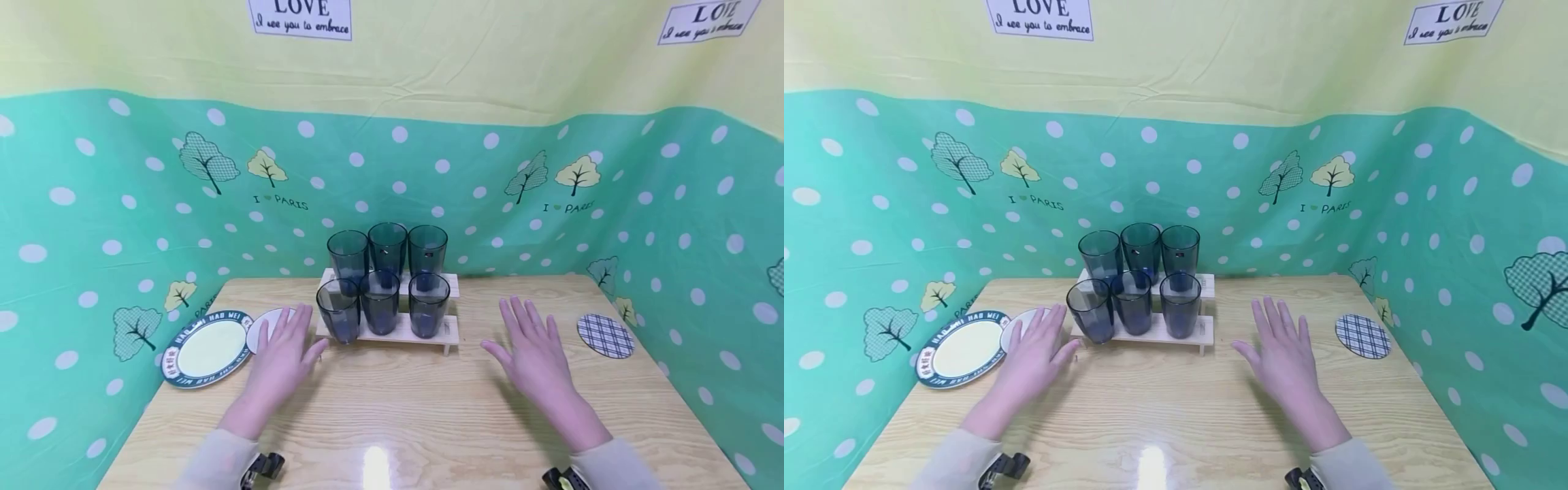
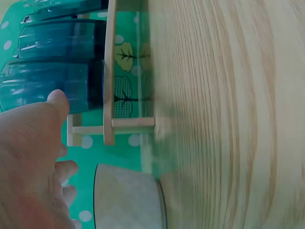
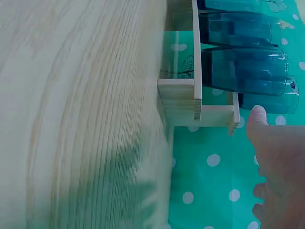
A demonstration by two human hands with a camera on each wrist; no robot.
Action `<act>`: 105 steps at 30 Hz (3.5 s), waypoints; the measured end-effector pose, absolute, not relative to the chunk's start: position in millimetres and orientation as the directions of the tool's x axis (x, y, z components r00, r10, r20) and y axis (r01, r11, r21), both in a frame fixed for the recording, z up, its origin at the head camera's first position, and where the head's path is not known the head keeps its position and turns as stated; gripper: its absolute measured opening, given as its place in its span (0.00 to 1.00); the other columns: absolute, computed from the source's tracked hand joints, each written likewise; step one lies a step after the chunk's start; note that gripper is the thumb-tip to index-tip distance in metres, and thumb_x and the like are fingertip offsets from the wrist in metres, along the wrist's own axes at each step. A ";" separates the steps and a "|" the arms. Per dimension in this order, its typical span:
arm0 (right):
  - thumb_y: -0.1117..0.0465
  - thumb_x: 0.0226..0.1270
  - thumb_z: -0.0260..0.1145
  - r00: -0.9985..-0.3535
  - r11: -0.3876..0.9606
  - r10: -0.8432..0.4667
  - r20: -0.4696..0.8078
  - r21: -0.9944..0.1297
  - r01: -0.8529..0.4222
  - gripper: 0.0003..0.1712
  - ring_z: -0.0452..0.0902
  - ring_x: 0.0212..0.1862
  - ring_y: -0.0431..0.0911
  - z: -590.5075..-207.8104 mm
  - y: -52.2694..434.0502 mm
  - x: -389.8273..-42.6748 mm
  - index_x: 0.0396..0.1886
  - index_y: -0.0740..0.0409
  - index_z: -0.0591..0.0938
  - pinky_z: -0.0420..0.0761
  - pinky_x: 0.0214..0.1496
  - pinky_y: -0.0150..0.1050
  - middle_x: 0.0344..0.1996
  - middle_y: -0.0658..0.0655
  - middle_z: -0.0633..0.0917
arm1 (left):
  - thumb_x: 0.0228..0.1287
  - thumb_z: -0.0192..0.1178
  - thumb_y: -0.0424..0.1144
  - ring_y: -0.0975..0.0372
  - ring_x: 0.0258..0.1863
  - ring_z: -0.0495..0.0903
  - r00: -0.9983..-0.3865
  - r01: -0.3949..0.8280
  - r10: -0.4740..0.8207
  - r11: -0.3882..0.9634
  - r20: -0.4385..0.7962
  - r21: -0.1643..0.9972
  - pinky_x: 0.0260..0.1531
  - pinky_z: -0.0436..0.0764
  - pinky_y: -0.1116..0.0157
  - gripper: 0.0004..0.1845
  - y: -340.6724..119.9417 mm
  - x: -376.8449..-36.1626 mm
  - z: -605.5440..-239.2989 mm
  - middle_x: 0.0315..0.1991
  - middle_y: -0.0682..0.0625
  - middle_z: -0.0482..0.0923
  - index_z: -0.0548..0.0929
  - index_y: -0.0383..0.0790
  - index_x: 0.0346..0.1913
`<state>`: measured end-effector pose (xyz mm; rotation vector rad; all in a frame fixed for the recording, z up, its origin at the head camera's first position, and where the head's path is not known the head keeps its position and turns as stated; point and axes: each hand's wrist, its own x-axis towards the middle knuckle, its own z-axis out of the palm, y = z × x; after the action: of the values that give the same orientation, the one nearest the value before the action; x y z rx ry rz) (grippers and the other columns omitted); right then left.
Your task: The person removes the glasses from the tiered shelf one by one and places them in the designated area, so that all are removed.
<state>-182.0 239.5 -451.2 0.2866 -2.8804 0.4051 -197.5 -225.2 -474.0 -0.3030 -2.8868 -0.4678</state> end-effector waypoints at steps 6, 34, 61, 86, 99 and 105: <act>0.33 0.86 0.58 -0.957 0.937 -0.152 0.246 -0.273 -0.219 0.54 0.39 0.88 0.69 -452.3 231.7 -183.5 0.92 0.60 0.52 0.31 0.87 0.69 0.89 0.68 0.50 | 0.84 0.55 0.65 0.40 0.88 0.43 -0.964 0.215 0.150 0.923 0.218 0.319 0.83 0.32 0.32 0.49 -214.3 -201.6 -482.5 0.89 0.39 0.52 0.52 0.38 0.90; 0.39 0.82 0.69 -0.956 0.714 -0.091 0.279 -0.651 -0.258 0.52 0.56 0.85 0.66 -457.2 190.7 -192.0 0.93 0.49 0.54 0.59 0.83 0.72 0.88 0.62 0.60 | 0.82 0.59 0.65 0.35 0.84 0.58 -0.950 0.203 0.110 0.928 0.291 0.312 0.85 0.35 0.37 0.48 -199.3 -205.3 -496.9 0.74 0.32 0.76 0.63 0.31 0.86; 0.49 0.79 0.75 -0.974 0.445 -0.092 0.207 -0.866 -0.227 0.54 0.61 0.84 0.60 -446.7 168.6 -214.3 0.92 0.53 0.54 0.63 0.86 0.58 0.85 0.63 0.65 | 0.79 0.65 0.62 0.34 0.81 0.64 -0.927 0.185 0.040 0.915 0.374 0.358 0.86 0.46 0.38 0.47 -171.1 -189.5 -498.9 0.69 0.29 0.80 0.68 0.26 0.81; 0.58 0.72 0.81 -0.978 0.262 -0.058 0.202 -0.942 -0.210 0.59 0.68 0.80 0.61 -447.4 165.0 -229.3 0.92 0.53 0.55 0.73 0.81 0.51 0.81 0.67 0.70 | 0.82 0.67 0.51 0.37 0.79 0.69 -0.942 0.226 0.024 0.781 0.334 0.582 0.78 0.68 0.38 0.42 -171.3 -190.1 -523.2 0.79 0.29 0.69 0.65 0.28 0.84; 0.58 0.71 0.82 -0.984 0.209 -0.050 0.172 -0.961 -0.179 0.57 0.70 0.80 0.59 -449.4 158.6 -234.2 0.91 0.49 0.58 0.77 0.77 0.50 0.79 0.66 0.73 | 0.83 0.65 0.52 0.36 0.73 0.76 -0.966 0.186 0.020 0.751 0.260 0.634 0.75 0.73 0.37 0.46 -173.7 -191.1 -532.2 0.73 0.27 0.76 0.56 0.31 0.88; 0.59 0.71 0.82 -0.982 0.230 -0.036 0.187 -0.955 -0.190 0.56 0.73 0.77 0.60 -450.1 158.4 -237.3 0.90 0.50 0.60 0.78 0.77 0.52 0.75 0.66 0.77 | 0.85 0.62 0.53 0.36 0.73 0.76 -0.965 0.172 0.000 0.750 0.261 0.638 0.74 0.74 0.37 0.43 -173.1 -192.1 -534.0 0.73 0.28 0.77 0.58 0.34 0.88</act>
<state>-237.3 158.4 -450.1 0.2186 -2.3622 1.8631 -192.1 -173.1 -534.0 -0.1352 -2.7048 -1.0213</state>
